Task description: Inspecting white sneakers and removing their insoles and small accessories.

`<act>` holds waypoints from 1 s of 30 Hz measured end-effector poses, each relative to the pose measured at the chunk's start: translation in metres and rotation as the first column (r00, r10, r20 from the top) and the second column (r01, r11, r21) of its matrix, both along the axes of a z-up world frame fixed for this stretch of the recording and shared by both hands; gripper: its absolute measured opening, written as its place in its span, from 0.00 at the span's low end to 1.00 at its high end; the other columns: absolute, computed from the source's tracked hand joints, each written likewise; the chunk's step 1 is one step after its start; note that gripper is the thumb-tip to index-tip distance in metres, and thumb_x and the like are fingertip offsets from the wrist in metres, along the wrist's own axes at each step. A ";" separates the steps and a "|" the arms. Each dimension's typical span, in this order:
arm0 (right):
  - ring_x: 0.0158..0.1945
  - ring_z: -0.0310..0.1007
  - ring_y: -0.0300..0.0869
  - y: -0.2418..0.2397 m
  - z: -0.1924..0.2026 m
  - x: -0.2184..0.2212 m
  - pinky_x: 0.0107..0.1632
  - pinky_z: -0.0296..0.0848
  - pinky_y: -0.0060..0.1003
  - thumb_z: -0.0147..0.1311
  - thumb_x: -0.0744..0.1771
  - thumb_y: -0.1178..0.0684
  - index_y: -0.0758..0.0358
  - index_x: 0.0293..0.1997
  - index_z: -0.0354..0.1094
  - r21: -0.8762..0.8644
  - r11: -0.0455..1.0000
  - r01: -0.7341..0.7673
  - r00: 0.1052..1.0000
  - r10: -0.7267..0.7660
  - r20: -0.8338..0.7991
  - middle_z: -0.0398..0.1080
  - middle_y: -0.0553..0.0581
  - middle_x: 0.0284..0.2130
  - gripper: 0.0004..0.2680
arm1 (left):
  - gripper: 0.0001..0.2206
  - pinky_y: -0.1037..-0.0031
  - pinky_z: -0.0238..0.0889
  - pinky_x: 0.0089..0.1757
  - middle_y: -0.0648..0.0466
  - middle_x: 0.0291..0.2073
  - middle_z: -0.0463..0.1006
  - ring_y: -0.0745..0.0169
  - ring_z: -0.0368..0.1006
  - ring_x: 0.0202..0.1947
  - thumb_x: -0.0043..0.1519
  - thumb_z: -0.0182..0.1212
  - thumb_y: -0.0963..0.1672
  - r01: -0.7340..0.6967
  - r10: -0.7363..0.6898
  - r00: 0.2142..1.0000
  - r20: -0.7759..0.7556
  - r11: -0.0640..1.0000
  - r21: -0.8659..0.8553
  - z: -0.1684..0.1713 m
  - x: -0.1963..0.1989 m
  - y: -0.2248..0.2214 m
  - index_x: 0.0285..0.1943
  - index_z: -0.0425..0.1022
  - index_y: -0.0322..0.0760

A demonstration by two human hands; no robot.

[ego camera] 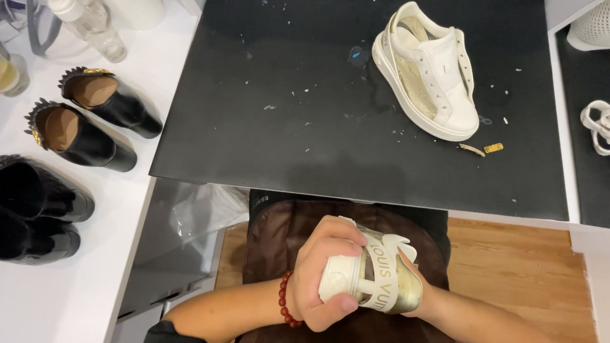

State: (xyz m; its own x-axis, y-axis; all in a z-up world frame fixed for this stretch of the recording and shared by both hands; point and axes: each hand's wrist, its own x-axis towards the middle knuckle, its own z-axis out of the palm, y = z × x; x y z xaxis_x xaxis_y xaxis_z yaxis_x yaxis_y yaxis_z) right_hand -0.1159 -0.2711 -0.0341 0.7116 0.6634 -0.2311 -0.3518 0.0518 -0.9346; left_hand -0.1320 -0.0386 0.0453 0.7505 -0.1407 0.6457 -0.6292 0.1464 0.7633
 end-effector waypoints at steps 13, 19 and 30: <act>0.57 0.69 0.39 -0.006 -0.026 -0.027 0.57 0.72 0.38 0.69 0.60 0.56 0.63 0.65 0.59 -0.078 0.995 0.069 0.998 -0.068 0.014 0.69 0.56 0.55 0.27 | 0.22 0.60 0.64 0.52 0.39 0.57 0.70 0.46 0.70 0.53 0.66 0.60 0.50 0.000 -0.001 0.999 0.049 1.000 0.028 -0.010 -0.010 -0.007 0.61 0.66 0.30; 0.56 0.70 0.38 -0.010 -0.038 -0.027 0.56 0.73 0.37 0.70 0.59 0.56 0.61 0.64 0.60 -0.083 0.996 0.046 0.999 -0.047 -0.016 0.70 0.54 0.53 0.27 | 0.21 0.60 0.64 0.53 0.39 0.57 0.70 0.47 0.69 0.53 0.66 0.60 0.50 0.030 -0.030 0.999 0.010 0.999 0.031 -0.011 -0.010 -0.010 0.61 0.66 0.31; 0.53 0.75 0.43 0.000 -0.002 -0.015 0.52 0.76 0.39 0.68 0.61 0.58 0.62 0.58 0.67 -0.110 0.992 0.057 0.940 -0.017 0.340 0.74 0.56 0.50 0.20 | 0.21 0.61 0.68 0.55 0.39 0.57 0.70 0.48 0.71 0.52 0.68 0.58 0.50 0.036 -0.034 0.998 -0.044 0.999 0.041 -0.005 -0.004 0.000 0.61 0.67 0.30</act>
